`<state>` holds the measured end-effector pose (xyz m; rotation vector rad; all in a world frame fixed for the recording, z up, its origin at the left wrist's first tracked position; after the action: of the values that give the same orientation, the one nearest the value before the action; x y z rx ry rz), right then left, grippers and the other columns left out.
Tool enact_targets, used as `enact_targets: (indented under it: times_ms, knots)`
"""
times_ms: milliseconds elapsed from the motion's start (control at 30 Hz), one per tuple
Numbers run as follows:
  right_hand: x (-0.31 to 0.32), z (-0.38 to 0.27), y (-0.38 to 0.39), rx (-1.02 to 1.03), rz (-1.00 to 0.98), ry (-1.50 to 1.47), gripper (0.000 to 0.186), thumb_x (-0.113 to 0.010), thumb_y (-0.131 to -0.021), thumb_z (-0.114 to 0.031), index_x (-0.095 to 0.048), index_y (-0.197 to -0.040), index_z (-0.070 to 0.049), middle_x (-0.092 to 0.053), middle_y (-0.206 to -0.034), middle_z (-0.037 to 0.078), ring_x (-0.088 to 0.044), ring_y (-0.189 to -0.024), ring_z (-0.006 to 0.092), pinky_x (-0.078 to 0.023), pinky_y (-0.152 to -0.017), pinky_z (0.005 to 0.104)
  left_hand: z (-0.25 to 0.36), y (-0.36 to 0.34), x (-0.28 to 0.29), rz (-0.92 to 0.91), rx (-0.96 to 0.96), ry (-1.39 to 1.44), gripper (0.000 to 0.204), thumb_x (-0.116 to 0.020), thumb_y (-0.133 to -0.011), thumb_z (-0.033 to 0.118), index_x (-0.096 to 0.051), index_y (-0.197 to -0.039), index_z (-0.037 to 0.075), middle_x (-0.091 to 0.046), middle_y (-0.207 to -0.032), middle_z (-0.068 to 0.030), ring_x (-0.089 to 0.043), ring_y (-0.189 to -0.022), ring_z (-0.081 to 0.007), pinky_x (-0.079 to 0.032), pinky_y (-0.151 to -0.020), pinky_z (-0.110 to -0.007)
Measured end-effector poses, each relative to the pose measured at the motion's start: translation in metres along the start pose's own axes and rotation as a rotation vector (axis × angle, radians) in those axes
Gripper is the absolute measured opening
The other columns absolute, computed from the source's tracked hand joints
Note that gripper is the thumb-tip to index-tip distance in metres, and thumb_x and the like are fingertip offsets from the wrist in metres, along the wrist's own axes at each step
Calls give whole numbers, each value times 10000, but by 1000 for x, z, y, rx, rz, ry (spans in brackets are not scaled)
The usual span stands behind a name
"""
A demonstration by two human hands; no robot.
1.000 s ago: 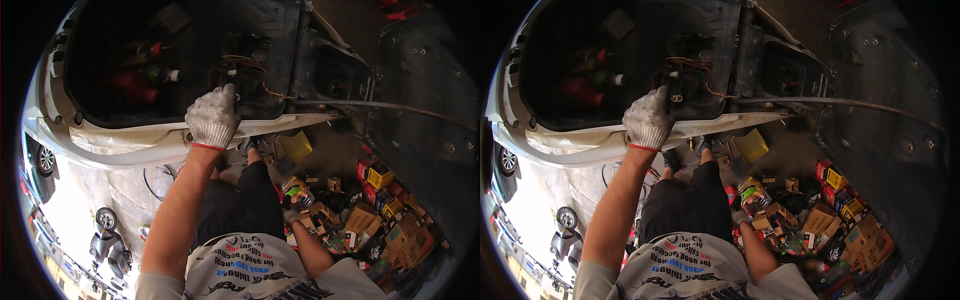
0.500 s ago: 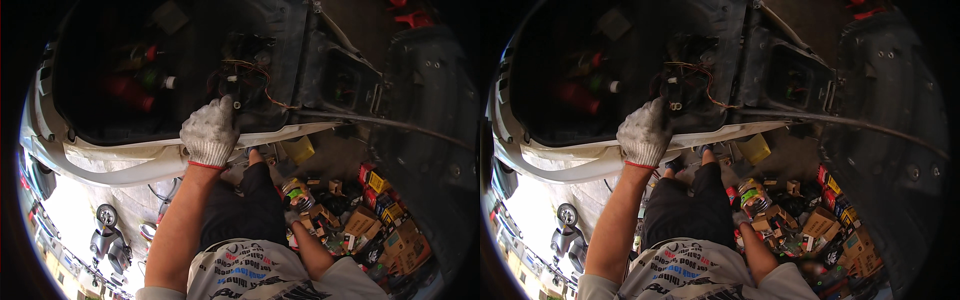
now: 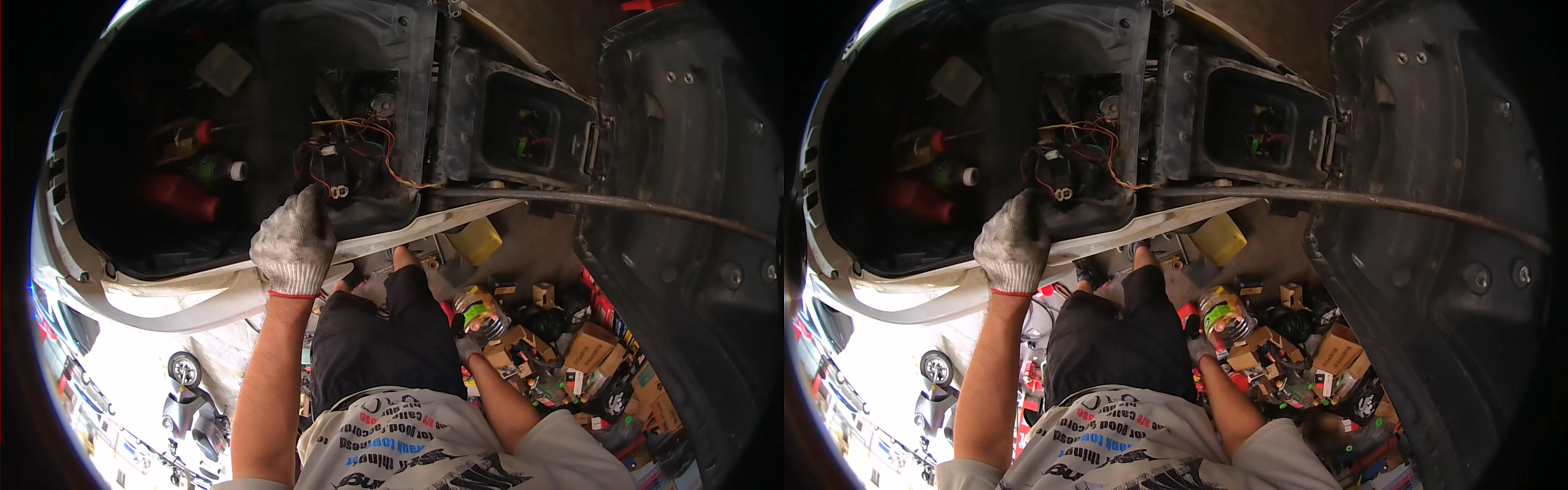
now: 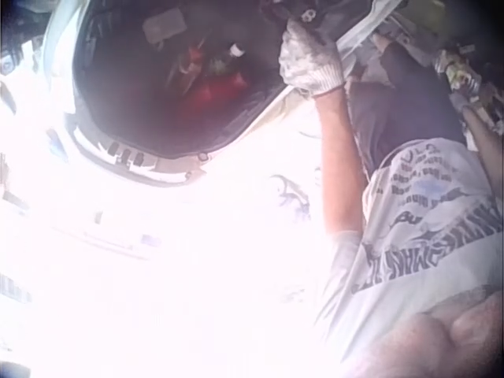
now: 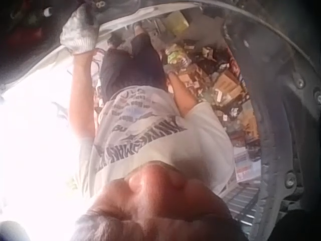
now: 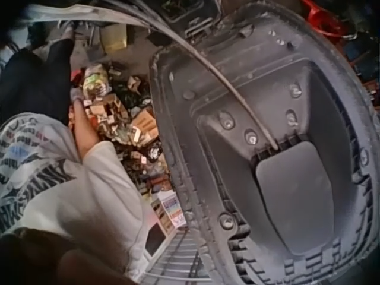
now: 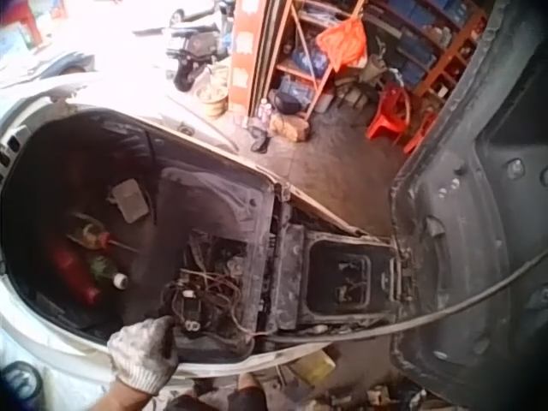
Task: The person is repairing a scooter, working on the wiring and mechanical parts.
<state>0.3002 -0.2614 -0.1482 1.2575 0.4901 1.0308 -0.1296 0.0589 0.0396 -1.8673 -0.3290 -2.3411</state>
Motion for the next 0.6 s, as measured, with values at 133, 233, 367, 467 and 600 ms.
enact_targets:
  times_ms: [133,233,367,467,600]
  knots:
    - [-6,6,-8,57,-71,102,635,-323,-929,-544,-617,-1189,-45,-589,-1202,277,-540,-1172,420,-435,-971,508,2,0,-2,7,-7,2,177,-621,-800,167,-642,-974,193,-673,-842,-60,-670,-755,-291,-529,-629,-430]
    - [-14,7,-7,84,-59,80,603,-358,-927,-527,-629,-1171,-48,-594,-1196,273,-548,-1163,417,-443,-962,507,1,2,-3,1,-5,-21,170,-621,-807,179,-642,-975,192,-677,-848,-63,-672,-763,-296,-532,-636,-430]
    - [-35,5,-6,37,13,-87,597,-450,-905,-499,-622,-1150,18,-583,-1196,296,-545,-1168,413,-447,-966,502,1,3,-1,-22,15,-25,195,-626,-833,206,-646,-1026,193,-681,-891,-70,-664,-800,-306,-531,-666,-429]
    - [-65,9,2,23,27,-91,627,-438,-897,-519,-615,-1160,22,-555,-1227,308,-529,-1184,418,-439,-986,497,0,5,-4,-30,-14,-21,161,-618,-862,252,-645,-1009,192,-680,-881,-82,-662,-808,-317,-526,-678,-443]
    - [-107,0,32,-43,18,-306,594,-448,-893,-515,-634,-1148,-11,-577,-1198,295,-541,-1168,413,-453,-965,491,0,6,-3,1,-47,-53,147,-622,-842,259,-639,-957,169,-685,-847,-71,-678,-791,-305,-540,-662,-441]
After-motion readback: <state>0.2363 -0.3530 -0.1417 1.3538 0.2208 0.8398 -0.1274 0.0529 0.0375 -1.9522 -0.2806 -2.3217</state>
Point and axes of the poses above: each hand's wrist, its own y-axis away from the middle knuckle, its own x-axis out of the back of the hand, z = x × y, the point moved 5 cm from there along -y, towards the middle knuckle
